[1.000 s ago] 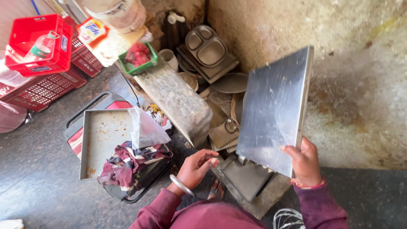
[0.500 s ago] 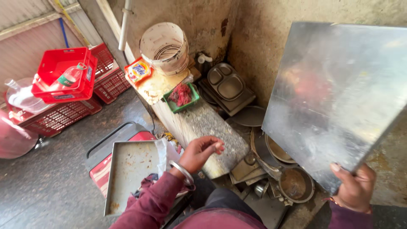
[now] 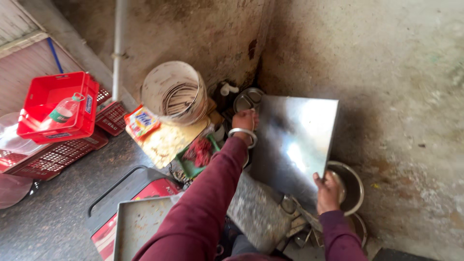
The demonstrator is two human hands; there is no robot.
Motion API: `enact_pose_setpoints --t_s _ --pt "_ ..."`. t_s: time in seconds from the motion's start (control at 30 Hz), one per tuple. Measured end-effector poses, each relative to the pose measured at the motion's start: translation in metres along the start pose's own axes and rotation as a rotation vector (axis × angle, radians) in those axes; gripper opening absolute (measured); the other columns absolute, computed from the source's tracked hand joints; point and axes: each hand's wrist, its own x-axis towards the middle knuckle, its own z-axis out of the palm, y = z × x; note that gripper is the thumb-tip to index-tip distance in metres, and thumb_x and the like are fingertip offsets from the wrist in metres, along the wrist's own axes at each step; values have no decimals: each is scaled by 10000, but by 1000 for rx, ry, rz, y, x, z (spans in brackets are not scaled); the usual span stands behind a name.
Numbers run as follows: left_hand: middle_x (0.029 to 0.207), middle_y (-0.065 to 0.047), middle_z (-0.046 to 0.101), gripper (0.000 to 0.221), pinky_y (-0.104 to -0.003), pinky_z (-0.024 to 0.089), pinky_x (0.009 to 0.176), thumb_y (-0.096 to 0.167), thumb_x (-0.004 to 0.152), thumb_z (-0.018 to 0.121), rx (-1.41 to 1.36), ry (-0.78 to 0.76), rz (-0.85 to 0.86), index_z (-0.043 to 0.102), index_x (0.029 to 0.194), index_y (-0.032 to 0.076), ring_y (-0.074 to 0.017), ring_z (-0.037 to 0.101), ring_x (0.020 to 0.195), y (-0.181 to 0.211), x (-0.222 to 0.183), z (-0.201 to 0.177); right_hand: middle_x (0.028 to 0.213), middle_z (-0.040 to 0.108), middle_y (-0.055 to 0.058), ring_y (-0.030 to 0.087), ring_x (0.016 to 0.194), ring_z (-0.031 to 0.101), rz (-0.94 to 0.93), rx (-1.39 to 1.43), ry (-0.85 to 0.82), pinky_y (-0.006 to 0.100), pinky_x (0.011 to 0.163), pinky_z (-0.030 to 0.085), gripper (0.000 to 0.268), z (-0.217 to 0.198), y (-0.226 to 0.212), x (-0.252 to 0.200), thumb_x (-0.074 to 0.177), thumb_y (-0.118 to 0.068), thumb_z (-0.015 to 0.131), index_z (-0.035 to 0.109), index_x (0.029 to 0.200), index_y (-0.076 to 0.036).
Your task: The person sorts through a stack of metal trays, moves to a washing area, and scrubs the inside of a large metal pot and metal trays using a scouring pad.
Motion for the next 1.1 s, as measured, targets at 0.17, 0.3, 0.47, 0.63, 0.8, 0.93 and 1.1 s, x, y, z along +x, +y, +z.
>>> enact_pose_setpoints --t_s 0.17,0.3,0.47,0.63,0.8,0.93,1.1 --pt "1071 -149 770 302 -415 554 810 221 966 656 299 391 -126 741 1157 3 -271 716 926 -7 132 14 1216 688 50 171 1115 578 203 203 -54 375 1064 385 370 32 70 67 924 -233 699 651 1247 -59" --pt "1066 -155 769 294 -423 559 790 212 971 649 328 548 -153 743 1155 3 -278 716 909 -11 198 9 1374 645 81 214 1271 538 315 273 -10 396 1145 326 525 60 125 111 914 -230 734 580 1376 -32" --pt "1060 -162 767 284 -433 566 765 201 976 639 380 657 -172 745 1152 4 -286 715 888 -15 241 0 1326 619 108 235 1262 496 388 300 -113 436 1156 310 449 85 158 143 982 -231 722 576 1322 24" --pt "1054 -169 766 276 -443 573 741 190 982 629 507 687 -177 747 1148 5 -294 714 866 -21 263 -12 1312 652 60 248 1219 570 496 439 -188 435 1061 419 460 111 166 167 940 -212 697 609 1361 -47" --pt "1048 -176 764 268 -453 581 716 179 988 619 755 652 -186 750 1145 6 -302 713 845 -40 253 -11 1314 650 93 258 1182 596 526 517 -265 416 1011 461 437 125 171 187 963 -184 691 609 1363 -28" --pt "1043 -182 763 263 -461 586 696 170 992 612 1123 440 101 752 1143 6 -309 712 828 -52 220 18 1311 661 63 248 1187 601 579 526 -296 403 1038 460 420 136 173 200 952 -169 673 611 1353 -61" --pt "1037 -189 761 258 -471 593 672 159 998 602 1863 -115 520 754 1140 7 -317 711 806 -6 233 46 1332 659 58 234 1195 592 461 523 -383 371 1061 438 428 147 181 225 969 -181 692 609 1363 -38"
